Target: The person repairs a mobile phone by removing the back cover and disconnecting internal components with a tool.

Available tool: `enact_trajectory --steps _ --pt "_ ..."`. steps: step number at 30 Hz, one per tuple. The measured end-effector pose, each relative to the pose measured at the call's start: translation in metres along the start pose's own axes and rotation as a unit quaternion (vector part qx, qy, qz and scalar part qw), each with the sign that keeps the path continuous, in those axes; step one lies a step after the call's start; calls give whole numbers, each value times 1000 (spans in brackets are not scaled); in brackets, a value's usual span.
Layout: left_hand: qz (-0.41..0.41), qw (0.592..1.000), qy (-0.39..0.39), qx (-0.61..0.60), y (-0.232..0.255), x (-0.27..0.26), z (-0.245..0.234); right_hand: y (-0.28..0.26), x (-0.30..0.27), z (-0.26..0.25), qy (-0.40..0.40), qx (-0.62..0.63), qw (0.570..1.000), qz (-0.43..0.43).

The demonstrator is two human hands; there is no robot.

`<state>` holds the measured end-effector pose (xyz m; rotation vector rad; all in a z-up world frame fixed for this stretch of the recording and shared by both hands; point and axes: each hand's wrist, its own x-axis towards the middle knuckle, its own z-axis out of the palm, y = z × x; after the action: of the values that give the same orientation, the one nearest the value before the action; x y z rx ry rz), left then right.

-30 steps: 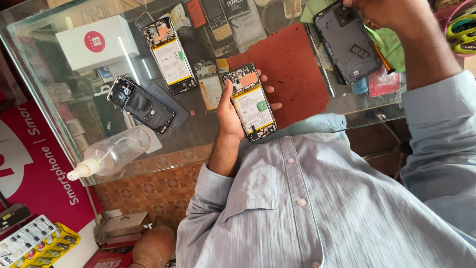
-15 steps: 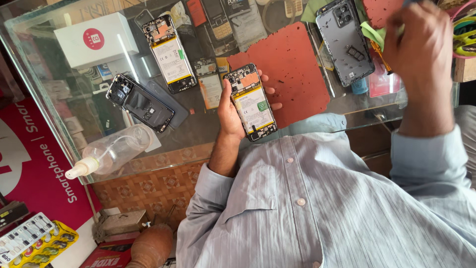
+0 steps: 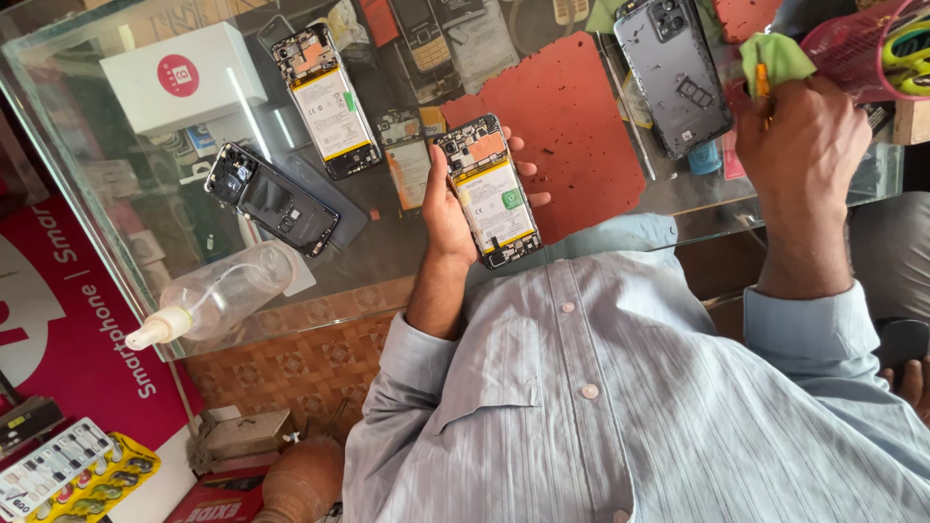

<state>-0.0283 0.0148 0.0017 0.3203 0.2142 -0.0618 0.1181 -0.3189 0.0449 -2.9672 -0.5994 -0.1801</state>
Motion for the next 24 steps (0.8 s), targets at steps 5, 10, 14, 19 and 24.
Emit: enact_trajectory --steps 5,10,14,19,24 --pt "-2 1000 -1 -18 -5 3 -2 -13 1 -16 20 5 1000 1" --pt "11 999 21 29 -12 6 12 -68 3 -48 -8 319 947 -46" --pt "19 997 26 67 -13 6 28 -125 6 -48 -51 472 868 -146" --pt "115 952 50 279 -14 6 38 -152 14 -45 -28 426 886 -180" --pt "177 943 85 270 -19 8 49 -160 7 -50 -35 379 909 -169"
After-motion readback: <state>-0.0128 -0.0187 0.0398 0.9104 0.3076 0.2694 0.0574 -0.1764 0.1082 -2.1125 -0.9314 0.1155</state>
